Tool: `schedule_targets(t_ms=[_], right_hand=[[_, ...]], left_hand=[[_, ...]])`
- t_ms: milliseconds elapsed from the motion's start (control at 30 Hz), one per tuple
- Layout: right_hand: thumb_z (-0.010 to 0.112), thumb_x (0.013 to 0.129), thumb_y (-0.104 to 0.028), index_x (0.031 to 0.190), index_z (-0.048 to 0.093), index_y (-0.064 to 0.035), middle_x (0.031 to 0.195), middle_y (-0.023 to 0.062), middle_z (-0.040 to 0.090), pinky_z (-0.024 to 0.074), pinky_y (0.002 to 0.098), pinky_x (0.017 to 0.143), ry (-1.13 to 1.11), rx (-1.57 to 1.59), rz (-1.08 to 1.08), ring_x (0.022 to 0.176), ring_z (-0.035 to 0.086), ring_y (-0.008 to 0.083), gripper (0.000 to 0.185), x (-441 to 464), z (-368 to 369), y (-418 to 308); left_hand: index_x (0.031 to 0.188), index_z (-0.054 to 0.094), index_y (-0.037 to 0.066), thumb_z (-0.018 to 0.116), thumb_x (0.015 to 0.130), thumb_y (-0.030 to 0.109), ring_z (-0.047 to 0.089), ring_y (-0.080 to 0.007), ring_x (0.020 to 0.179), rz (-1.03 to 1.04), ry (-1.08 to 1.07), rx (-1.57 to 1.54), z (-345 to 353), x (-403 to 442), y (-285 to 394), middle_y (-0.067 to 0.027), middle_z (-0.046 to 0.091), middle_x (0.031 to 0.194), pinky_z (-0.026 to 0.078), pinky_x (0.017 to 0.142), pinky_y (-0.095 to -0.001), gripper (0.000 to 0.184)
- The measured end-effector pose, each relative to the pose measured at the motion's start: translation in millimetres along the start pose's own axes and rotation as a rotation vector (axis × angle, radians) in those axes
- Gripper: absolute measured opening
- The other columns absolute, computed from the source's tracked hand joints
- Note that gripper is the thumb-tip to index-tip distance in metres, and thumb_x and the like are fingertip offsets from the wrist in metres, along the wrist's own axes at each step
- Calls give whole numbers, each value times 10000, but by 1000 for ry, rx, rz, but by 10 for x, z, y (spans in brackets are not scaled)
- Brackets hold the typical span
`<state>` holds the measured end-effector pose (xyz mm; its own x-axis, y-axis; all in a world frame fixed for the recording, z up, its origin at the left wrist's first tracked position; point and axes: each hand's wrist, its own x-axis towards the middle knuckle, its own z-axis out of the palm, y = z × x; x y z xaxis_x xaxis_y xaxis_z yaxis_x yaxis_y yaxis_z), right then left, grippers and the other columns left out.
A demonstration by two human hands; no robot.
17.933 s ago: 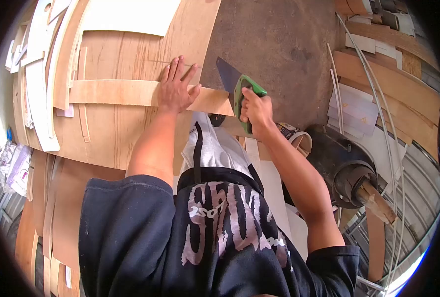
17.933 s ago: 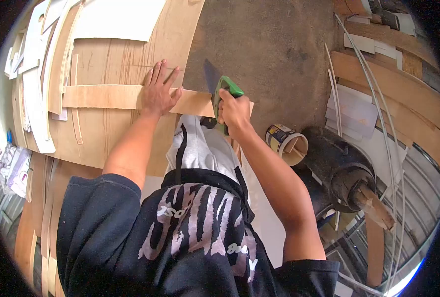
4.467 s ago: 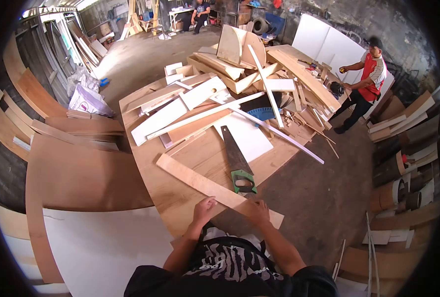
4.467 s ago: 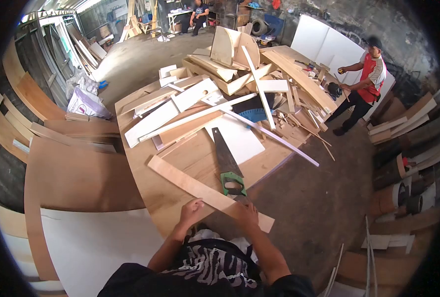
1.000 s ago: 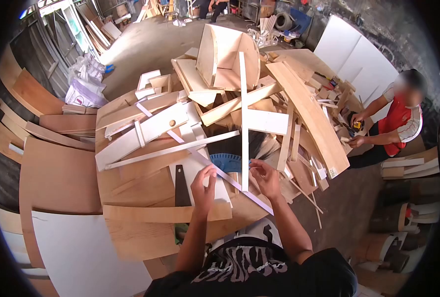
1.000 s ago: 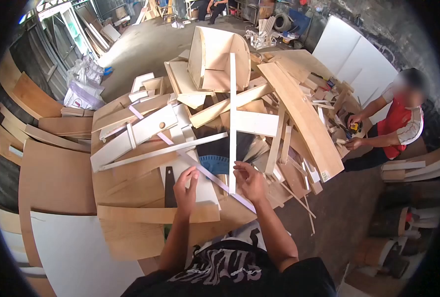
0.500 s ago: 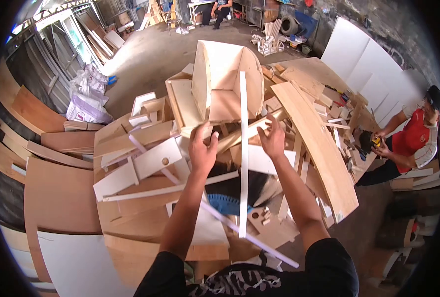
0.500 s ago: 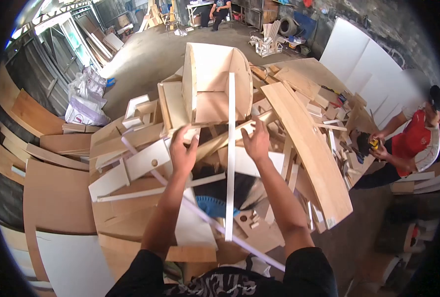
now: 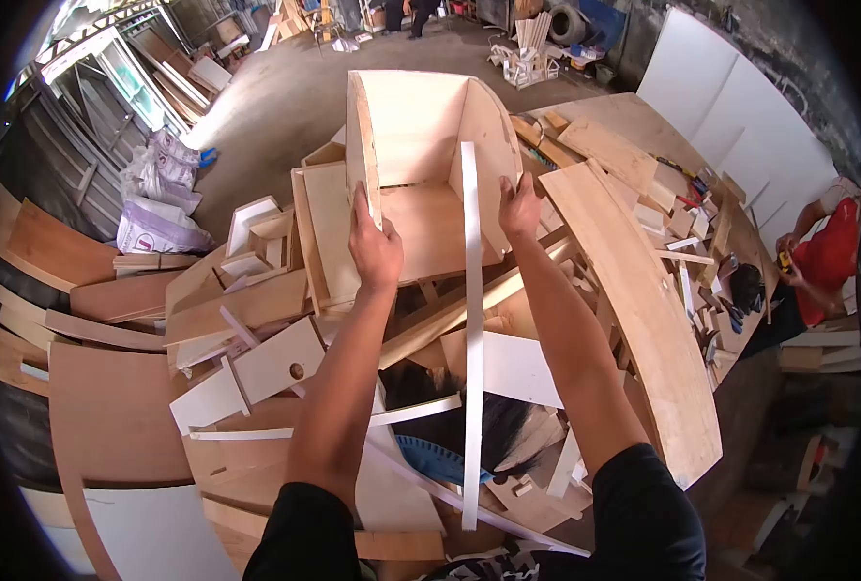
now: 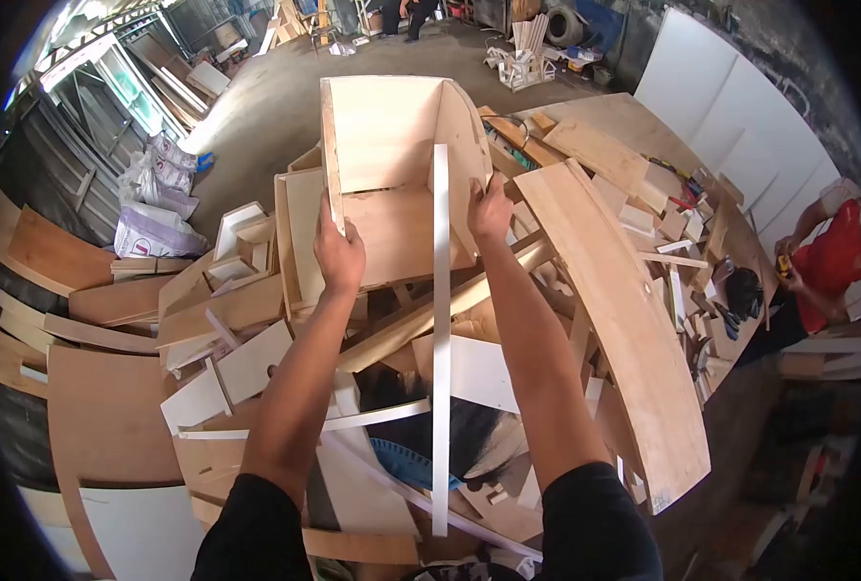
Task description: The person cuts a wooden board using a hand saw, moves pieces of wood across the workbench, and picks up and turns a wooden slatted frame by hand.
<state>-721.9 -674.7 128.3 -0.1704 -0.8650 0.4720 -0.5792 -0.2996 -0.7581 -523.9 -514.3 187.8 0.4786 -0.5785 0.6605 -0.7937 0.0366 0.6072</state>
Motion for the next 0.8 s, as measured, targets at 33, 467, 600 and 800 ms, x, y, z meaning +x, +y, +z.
schedule_targets(t_ms=[33,467,600,800], right_hand=[[604,1010,-456,1002,523,-18,921,326,668,511,583,752,-3,1,8,890,659,526,445,-17,-7,15],[681,1011,-252,1119,684,-25,661,121,605,424,331,516,106,223,-16,502,494,157,251,-639,-634,-347],[683,1015,-235,1120,676,13,647,50,574,389,289,520,152,456,-136,550,459,103,269,-828,-739,-815],[666,1031,-222,1151,660,49,763,-1,628,386,231,572,239,663,-290,638,475,57,297,-939,-852,-1392]], left_hand=[[1538,387,31,566,916,-70,623,-479,1157,0,-7,5,-7,-2,2,-296,623,1302,516,974,-511,655],[1517,358,-130,543,918,-121,560,-408,1350,178,45,-196,-689,-683,85,-322,466,1521,494,1068,-408,627],[1467,402,-169,578,957,-65,700,-320,1091,41,139,-213,-1121,-896,-13,-310,632,1301,558,905,-369,550],[1339,495,-183,638,958,-8,700,-292,1004,153,360,-128,-1775,-940,214,-265,692,1141,550,871,-369,443]])
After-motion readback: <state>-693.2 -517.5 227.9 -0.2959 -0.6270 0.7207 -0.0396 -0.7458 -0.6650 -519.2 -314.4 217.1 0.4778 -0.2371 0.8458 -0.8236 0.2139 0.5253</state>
